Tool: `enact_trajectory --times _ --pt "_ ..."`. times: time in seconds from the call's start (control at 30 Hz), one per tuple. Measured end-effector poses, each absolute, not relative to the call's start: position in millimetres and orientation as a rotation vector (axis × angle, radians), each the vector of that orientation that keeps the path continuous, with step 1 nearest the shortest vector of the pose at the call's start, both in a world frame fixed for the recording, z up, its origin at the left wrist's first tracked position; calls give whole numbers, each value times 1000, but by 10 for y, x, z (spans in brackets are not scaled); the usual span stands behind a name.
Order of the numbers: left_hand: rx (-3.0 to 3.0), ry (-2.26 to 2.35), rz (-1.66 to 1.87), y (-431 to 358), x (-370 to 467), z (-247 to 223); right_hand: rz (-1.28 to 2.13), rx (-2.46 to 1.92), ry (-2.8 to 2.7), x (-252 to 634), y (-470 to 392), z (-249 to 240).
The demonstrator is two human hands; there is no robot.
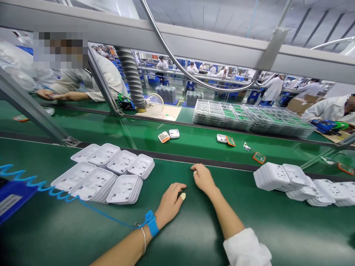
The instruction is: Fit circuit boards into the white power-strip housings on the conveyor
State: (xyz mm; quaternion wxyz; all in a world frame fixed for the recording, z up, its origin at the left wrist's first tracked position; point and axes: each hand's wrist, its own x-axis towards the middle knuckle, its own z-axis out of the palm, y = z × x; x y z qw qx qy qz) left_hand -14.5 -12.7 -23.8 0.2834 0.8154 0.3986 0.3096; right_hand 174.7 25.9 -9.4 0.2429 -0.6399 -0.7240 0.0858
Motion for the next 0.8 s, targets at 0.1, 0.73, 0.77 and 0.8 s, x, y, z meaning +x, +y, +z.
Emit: enact_trajectory --times 0.1,0.73,0.77,0.8 --pt "2242 1048 801 -140 -129 -235 129 -1977 -1821 2323 527 37" --pt "2095 1100 660 -61 -74 -158 -6 -2965 -956 4328 1131 -142" --pt "2096 1100 668 -63 -74 -162 -25 -2964 -1003 4309 1134 -145" --pt "2099 1098 678 -66 -74 -166 -52 -2967 -1079 4280 1130 -142"
